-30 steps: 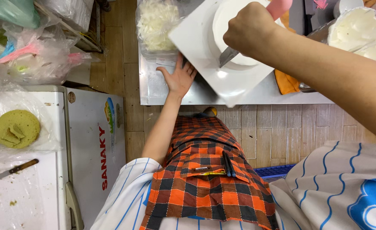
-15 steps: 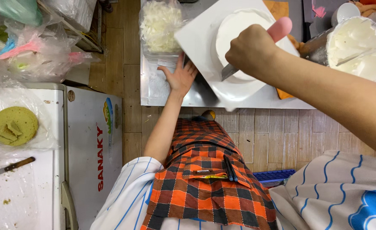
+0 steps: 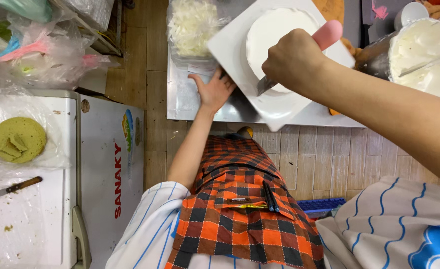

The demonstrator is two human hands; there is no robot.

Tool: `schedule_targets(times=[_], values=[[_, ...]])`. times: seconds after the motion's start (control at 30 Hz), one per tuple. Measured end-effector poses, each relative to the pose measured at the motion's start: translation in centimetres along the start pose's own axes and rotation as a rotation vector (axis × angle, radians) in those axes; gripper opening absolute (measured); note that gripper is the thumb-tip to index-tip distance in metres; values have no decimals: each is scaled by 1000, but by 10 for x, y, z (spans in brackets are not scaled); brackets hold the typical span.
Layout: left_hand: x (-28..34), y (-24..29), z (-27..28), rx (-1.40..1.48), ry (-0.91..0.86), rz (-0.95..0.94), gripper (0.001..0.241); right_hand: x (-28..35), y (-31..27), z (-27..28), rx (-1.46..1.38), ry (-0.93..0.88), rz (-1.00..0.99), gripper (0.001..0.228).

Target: The person places a round green cake layer onto a white square board and spreads white frosting around the edges and over the top surface using a metal spatula. The person rotates the board to ensure even coverage and smooths the frosting layer.

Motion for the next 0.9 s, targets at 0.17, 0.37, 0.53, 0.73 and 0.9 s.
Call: schedule_targets(times=[0.17, 0.37, 0.53, 0.73, 0.9], values=[[16, -41, -8, -91, 25, 110, 134, -6, 4, 0, -19, 53, -9, 10], [6, -49, 5, -303, 98, 177, 131, -6, 12, -10, -10, 61, -26, 8], [-13, -1, 1, -34, 64, -137, 143, -9, 24, -20, 0, 19, -41, 7], [12, -57, -11, -47, 35, 238, 134, -4, 33, -31, -42, 16, -77, 7], [4, -24, -13, -240, 96, 169, 137, 2, 31, -40, -36, -31, -85, 7]])
Point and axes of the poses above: each hand's wrist, its own x-axis away from the middle knuckle, its own z-axis out of the back of the hand, y = z × x, the point moved 6 cm from there along -x, towards the middle knuckle, and after that the axes turned 2 degrees about y, right-handed, at the moved point
